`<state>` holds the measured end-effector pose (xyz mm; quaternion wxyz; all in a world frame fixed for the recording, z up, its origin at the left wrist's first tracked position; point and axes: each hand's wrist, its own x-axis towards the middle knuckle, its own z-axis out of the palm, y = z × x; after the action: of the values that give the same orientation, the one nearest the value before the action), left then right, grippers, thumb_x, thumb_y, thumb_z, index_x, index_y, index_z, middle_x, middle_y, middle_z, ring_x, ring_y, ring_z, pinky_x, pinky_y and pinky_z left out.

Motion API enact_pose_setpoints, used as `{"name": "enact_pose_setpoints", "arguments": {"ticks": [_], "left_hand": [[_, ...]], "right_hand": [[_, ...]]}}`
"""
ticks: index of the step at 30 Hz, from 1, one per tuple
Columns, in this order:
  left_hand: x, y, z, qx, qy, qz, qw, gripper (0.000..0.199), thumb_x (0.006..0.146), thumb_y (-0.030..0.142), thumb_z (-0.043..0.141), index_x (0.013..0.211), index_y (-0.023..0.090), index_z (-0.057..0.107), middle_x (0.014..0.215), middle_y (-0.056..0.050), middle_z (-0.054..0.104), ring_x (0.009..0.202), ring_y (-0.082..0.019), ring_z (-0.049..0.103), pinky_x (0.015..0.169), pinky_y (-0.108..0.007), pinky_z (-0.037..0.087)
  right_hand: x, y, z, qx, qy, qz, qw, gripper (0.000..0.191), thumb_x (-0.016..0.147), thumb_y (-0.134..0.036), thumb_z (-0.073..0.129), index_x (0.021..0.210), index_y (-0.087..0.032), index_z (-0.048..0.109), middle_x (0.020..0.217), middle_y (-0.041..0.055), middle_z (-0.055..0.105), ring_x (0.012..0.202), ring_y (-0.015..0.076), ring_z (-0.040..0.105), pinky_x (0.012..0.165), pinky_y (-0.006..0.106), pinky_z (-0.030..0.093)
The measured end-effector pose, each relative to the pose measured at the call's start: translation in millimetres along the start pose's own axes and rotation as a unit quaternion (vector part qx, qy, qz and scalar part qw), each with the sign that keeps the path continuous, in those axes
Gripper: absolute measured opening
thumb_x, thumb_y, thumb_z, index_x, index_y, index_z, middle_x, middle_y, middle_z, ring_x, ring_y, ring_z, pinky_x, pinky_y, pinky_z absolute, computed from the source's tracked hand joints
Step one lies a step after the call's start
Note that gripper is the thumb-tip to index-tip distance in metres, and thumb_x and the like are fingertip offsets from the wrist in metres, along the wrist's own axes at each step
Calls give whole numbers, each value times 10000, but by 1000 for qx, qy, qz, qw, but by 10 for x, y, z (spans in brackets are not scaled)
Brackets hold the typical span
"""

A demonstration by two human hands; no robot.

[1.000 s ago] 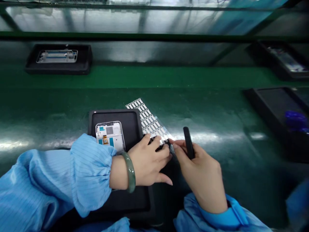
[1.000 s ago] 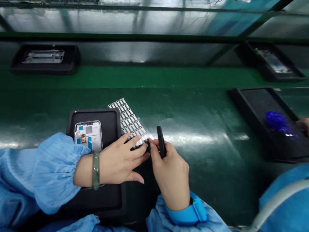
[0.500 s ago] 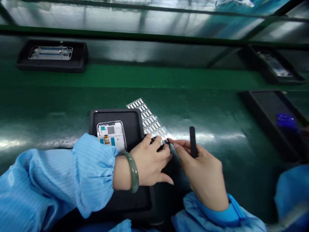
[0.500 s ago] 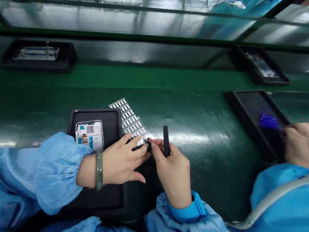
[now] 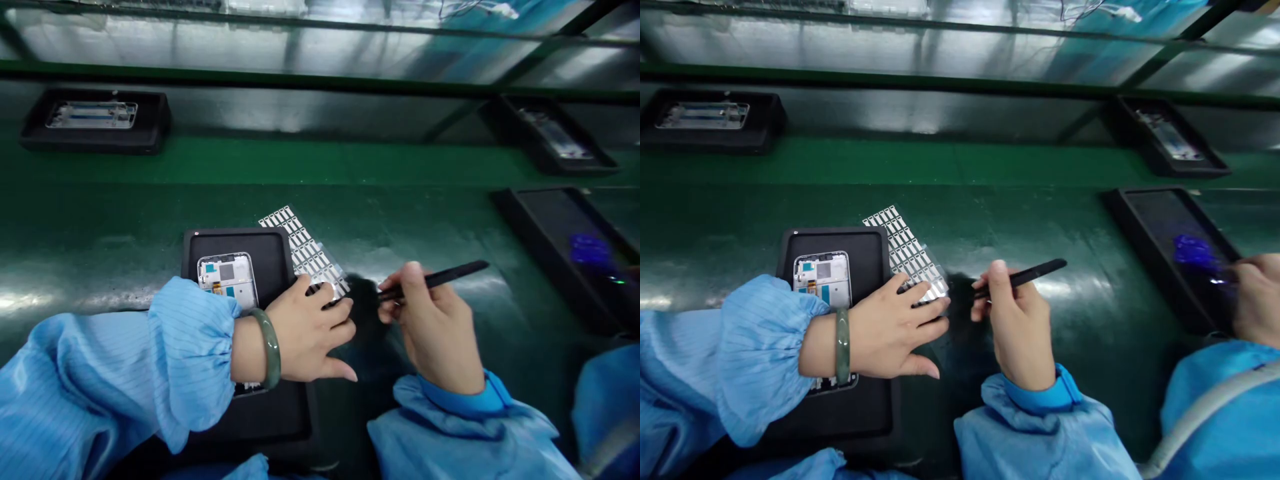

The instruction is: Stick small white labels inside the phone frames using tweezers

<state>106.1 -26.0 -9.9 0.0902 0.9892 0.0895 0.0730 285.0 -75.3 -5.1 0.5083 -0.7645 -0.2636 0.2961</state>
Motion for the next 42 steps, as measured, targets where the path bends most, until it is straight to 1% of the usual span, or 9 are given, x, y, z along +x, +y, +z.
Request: {"name": "enact_pose_setpoints", "arguments": {"ticks": [4,14,22,25,28,32,35,38,42], "left_hand": [[0,-9,19,2,19,1,1000,609,927,653,375,1230,175,600,1339,-85,567,1283,-360,429,1029,-544,299],[-8,-9,11,-24,19,3,1000,600,924,633,406,1217,149,604,1334,-99,565,1294,-424,401,1047,-645,272],[-1,-16,18,-44,24,1,999,532,910,581,499,1203,150,607,1358,-85,544,1321,-432,381,1077,-668,227],[1,-26,-93,-78,40,-16,996,465,911,511,555,1154,118,610,1264,-116,592,1250,-367,476,1045,-577,350],[-47,-35,-296,-226,66,-121,964,349,922,420,578,1085,112,594,1048,-92,647,994,-228,617,873,-380,505],[-219,-19,-497,-450,143,-274,838,200,910,365,577,945,168,577,863,-11,651,727,-119,614,668,-242,510],[-371,0,-520,-498,159,-329,787,220,877,367,611,964,169,574,852,-6,647,696,-108,594,612,-221,489],[-501,-27,-504,-487,176,-336,787,193,878,320,606,989,166,575,872,-9,650,727,-110,592,623,-218,480],[-635,-174,-502,-411,201,-316,831,75,897,230,553,864,171,586,781,13,615,668,-98,550,617,-225,452]], "right_hand": [[56,29,63,-27,12,-9,1000,461,657,-559,765,820,-165,590,687,6,626,507,126,618,491,242,548],[171,60,151,-74,0,-35,997,422,641,-543,785,775,-176,626,639,3,659,474,132,637,463,218,538],[35,-167,109,87,-24,31,995,485,529,-526,848,716,-159,593,595,-1,623,404,87,554,408,193,500],[-65,-285,116,133,-34,41,990,520,476,-540,866,710,-166,590,609,0,635,409,85,551,420,205,517],[-184,-396,158,163,-54,38,984,503,486,-546,863,707,-169,613,653,8,664,428,84,566,427,203,527],[-333,-473,278,219,-123,0,968,381,561,-467,862,717,-193,649,670,-10,684,435,85,590,421,190,524],[-413,-486,408,227,-151,-46,961,273,655,-404,827,734,-199,664,655,-14,686,421,82,584,421,183,515],[-455,-495,536,223,-137,-82,962,233,691,-367,809,738,-190,665,656,-3,692,415,84,580,431,196,525],[-406,-482,618,223,-64,-116,966,255,678,-351,817,750,-179,642,687,6,702,443,111,620,458,221,552]]}}
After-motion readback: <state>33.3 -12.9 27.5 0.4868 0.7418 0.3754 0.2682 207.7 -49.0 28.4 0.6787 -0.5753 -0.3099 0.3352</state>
